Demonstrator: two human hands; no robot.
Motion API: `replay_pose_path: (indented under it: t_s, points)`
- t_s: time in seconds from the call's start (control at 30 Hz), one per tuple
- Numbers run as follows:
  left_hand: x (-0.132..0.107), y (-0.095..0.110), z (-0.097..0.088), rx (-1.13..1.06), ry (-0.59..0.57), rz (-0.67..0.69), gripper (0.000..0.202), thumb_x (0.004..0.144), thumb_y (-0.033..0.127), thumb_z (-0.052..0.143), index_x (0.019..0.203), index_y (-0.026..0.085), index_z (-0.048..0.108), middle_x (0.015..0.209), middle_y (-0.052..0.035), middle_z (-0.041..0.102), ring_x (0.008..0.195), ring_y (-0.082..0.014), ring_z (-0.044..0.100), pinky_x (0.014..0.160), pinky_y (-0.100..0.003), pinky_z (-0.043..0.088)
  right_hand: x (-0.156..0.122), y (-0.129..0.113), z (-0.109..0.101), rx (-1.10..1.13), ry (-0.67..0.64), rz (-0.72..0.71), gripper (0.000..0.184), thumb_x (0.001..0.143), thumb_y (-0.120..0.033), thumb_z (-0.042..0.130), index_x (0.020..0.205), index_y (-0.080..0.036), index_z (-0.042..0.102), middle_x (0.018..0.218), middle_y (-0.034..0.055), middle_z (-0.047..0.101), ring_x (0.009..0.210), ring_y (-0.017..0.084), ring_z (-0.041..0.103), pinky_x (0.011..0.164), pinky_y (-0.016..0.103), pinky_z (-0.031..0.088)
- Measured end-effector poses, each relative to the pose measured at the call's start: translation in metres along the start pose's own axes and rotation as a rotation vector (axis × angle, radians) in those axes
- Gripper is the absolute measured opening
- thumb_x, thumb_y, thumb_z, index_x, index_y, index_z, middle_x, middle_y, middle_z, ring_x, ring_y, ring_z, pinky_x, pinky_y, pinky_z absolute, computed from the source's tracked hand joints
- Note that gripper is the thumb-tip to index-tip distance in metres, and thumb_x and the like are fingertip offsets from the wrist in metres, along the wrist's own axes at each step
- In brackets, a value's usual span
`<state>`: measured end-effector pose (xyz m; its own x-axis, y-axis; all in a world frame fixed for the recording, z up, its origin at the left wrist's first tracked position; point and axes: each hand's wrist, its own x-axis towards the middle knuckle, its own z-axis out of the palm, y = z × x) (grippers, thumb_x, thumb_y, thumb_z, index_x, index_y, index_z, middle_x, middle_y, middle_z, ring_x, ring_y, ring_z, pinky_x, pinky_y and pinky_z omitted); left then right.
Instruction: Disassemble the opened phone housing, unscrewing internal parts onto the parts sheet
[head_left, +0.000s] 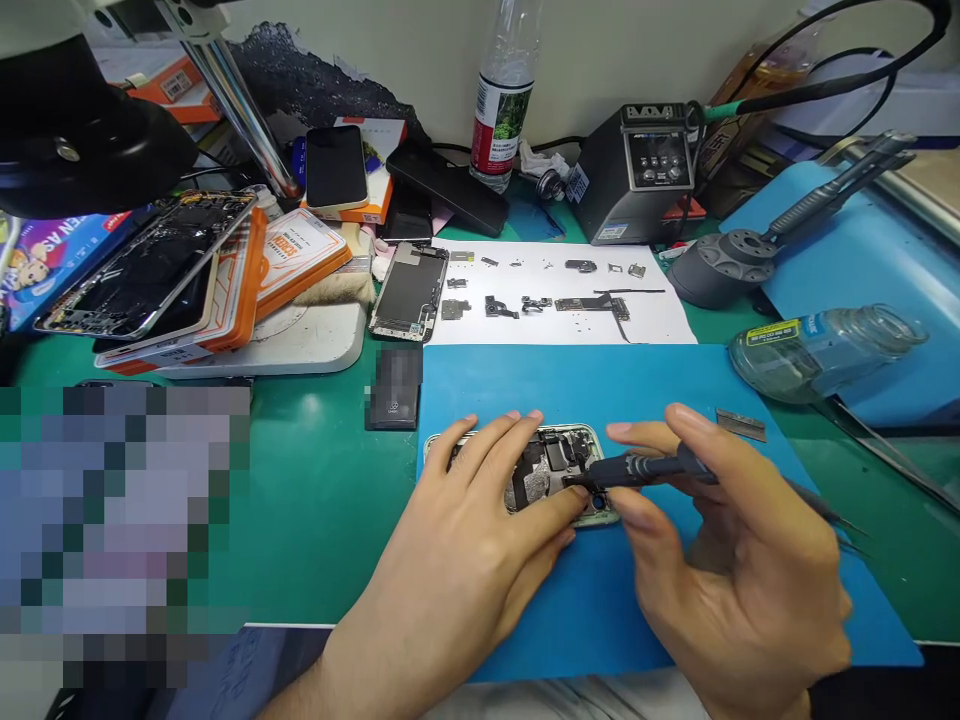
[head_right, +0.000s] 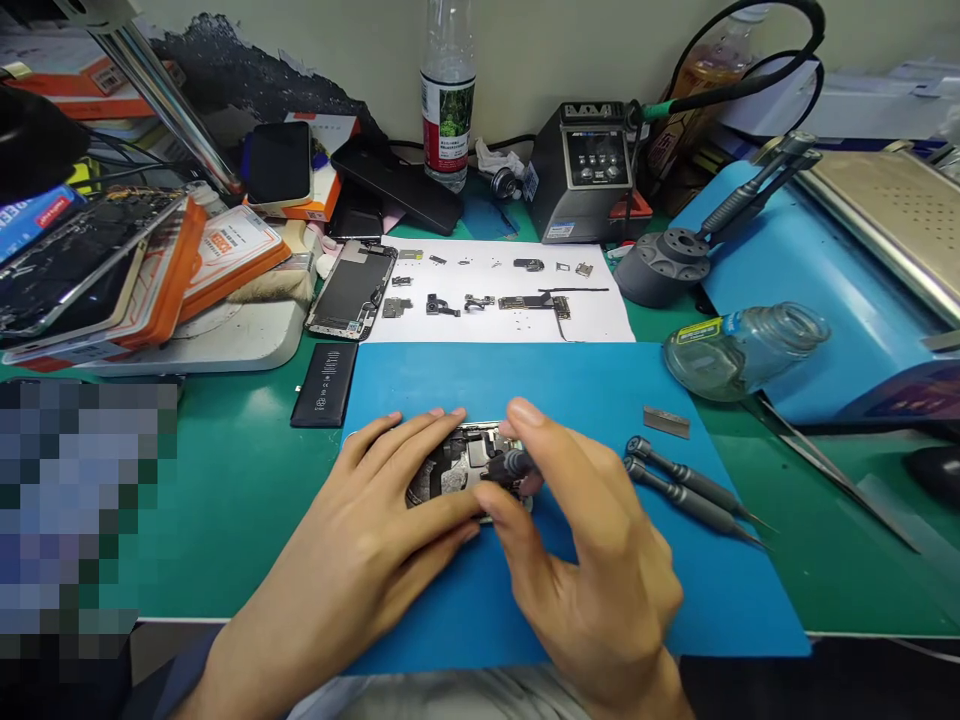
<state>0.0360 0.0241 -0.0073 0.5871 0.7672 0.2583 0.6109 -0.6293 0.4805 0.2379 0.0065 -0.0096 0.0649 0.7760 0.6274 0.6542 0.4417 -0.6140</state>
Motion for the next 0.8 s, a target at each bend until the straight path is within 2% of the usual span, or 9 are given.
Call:
replay_pose_path:
  t_s: [0.1, 0.2, 0.33, 0.4, 0.5, 0.63, 0.8]
  points:
    - [0.001, 0.000, 0.000, -0.006, 0.003, 0.001, 0.031, 0.118, 0.034, 0.053, 0.142, 0.034, 0.073, 0.169, -0.0148, 0.056, 0.161, -0.0320, 0.048, 0.129, -0.066, 0.042, 0.001, -0.002, 0.000, 0.005, 0.035, 0.076, 0.069, 0.097, -0.012, 0.079, 0.157, -0.040, 0.061, 0.131, 0.0058, 0.079, 0.105, 0.024, 0.080, 0.085, 0.043, 0.071]
    - [0.002, 0.000, 0.000, -0.007, -0.001, -0.001, 0.032, 0.118, 0.034, 0.051, 0.142, 0.034, 0.073, 0.169, -0.0145, 0.055, 0.161, -0.0317, 0.048, 0.129, -0.066, 0.042, 0.003, -0.006, 0.004, 0.048, 0.059, 0.144, 0.073, 0.094, -0.012, 0.083, 0.158, -0.038, 0.060, 0.122, 0.0061, 0.080, 0.100, 0.023, 0.081, 0.081, 0.039, 0.071]
    - [0.001, 0.001, 0.000, -0.004, -0.002, 0.000, 0.032, 0.118, 0.034, 0.052, 0.143, 0.034, 0.072, 0.169, -0.0138, 0.056, 0.161, -0.0321, 0.049, 0.129, -0.066, 0.042, 0.004, -0.007, 0.008, 0.065, 0.054, 0.142, 0.073, 0.091, -0.009, 0.084, 0.154, -0.041, 0.064, 0.125, 0.0046, 0.078, 0.101, 0.020, 0.080, 0.084, 0.036, 0.072]
    - [0.001, 0.001, 0.000, -0.003, 0.003, 0.003, 0.032, 0.118, 0.034, 0.053, 0.143, 0.034, 0.073, 0.168, -0.0140, 0.057, 0.160, -0.0325, 0.050, 0.129, -0.066, 0.043, 0.006, -0.008, 0.007, 0.077, 0.060, 0.123, 0.074, 0.090, -0.006, 0.084, 0.153, -0.041, 0.065, 0.120, 0.0030, 0.078, 0.099, 0.020, 0.080, 0.082, 0.034, 0.072]
    - [0.000, 0.001, 0.000, -0.006, 0.013, 0.004, 0.032, 0.118, 0.034, 0.053, 0.142, 0.034, 0.074, 0.169, -0.0151, 0.056, 0.159, -0.0329, 0.051, 0.127, -0.067, 0.044, 0.010, -0.010, 0.006, 0.116, 0.093, 0.133, 0.075, 0.091, -0.003, 0.081, 0.154, -0.039, 0.065, 0.106, 0.0022, 0.078, 0.093, 0.022, 0.080, 0.077, 0.036, 0.073]
    - [0.001, 0.001, 0.000, -0.021, 0.028, -0.007, 0.032, 0.118, 0.035, 0.052, 0.140, 0.034, 0.076, 0.168, -0.0137, 0.058, 0.159, -0.0307, 0.052, 0.128, -0.064, 0.044, 0.009, -0.012, 0.003, 0.180, 0.143, 0.174, 0.074, 0.090, -0.003, 0.081, 0.154, -0.038, 0.066, 0.106, 0.0046, 0.078, 0.093, 0.026, 0.079, 0.074, 0.043, 0.073]
    - [0.003, 0.001, 0.000, -0.050, 0.035, -0.035, 0.034, 0.118, 0.044, 0.052, 0.135, 0.034, 0.079, 0.165, -0.0118, 0.062, 0.157, -0.0297, 0.054, 0.128, -0.063, 0.044, -0.001, -0.010, -0.002, 0.244, 0.187, 0.212, 0.075, 0.090, -0.002, 0.079, 0.153, -0.042, 0.066, 0.106, 0.0035, 0.077, 0.092, 0.025, 0.078, 0.079, 0.044, 0.070]
